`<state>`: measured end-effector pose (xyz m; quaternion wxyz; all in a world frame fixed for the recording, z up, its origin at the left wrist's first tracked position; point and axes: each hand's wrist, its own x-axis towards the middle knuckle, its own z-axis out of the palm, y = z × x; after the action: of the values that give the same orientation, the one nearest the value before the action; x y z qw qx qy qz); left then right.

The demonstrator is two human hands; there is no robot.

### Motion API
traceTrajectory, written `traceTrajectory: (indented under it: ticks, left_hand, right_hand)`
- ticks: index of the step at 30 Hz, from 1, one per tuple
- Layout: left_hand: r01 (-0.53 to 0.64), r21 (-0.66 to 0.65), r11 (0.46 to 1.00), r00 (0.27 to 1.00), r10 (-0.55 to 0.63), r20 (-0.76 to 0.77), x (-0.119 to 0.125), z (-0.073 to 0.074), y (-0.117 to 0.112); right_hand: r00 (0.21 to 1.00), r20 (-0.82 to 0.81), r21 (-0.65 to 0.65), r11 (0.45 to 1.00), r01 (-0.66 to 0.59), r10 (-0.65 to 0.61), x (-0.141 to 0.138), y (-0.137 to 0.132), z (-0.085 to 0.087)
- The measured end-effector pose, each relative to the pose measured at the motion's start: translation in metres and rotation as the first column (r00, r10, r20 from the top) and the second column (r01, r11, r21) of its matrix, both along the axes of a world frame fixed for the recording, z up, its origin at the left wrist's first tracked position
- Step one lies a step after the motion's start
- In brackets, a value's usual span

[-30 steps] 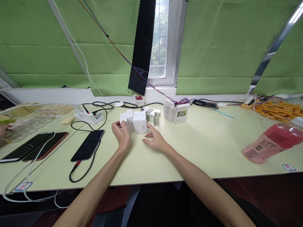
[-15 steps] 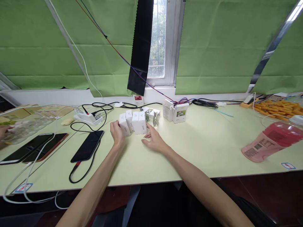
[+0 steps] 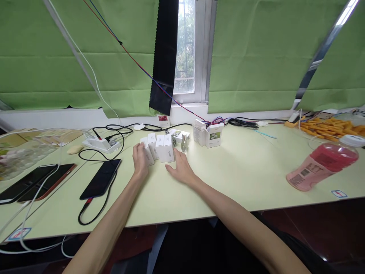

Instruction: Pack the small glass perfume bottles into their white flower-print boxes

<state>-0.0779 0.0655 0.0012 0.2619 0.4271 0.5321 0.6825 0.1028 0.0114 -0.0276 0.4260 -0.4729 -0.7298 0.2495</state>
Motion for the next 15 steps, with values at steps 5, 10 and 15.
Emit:
traceTrajectory:
  ticks: [5, 10, 15]
  left_hand:
    - [0.0, -0.109, 0.994, 0.992, -0.014, -0.127, 0.008, 0.006, -0.014]
    - [-0.049, -0.112, 0.992, 0.979, 0.026, -0.2, 0.01, 0.006, -0.017]
    - [-0.115, -0.096, 0.989, 0.974, 0.093, -0.206, 0.012, 0.006, -0.017]
  right_hand:
    - [1.0, -0.027, 0.059, 0.998, -0.004, 0.005, -0.007, 0.011, -0.001]
    - [0.998, -0.064, 0.095, 0.995, 0.009, -0.003, -0.012, 0.02, 0.0]
    - [0.997, -0.058, 0.057, 0.997, 0.052, -0.049, -0.016, 0.027, 0.006]
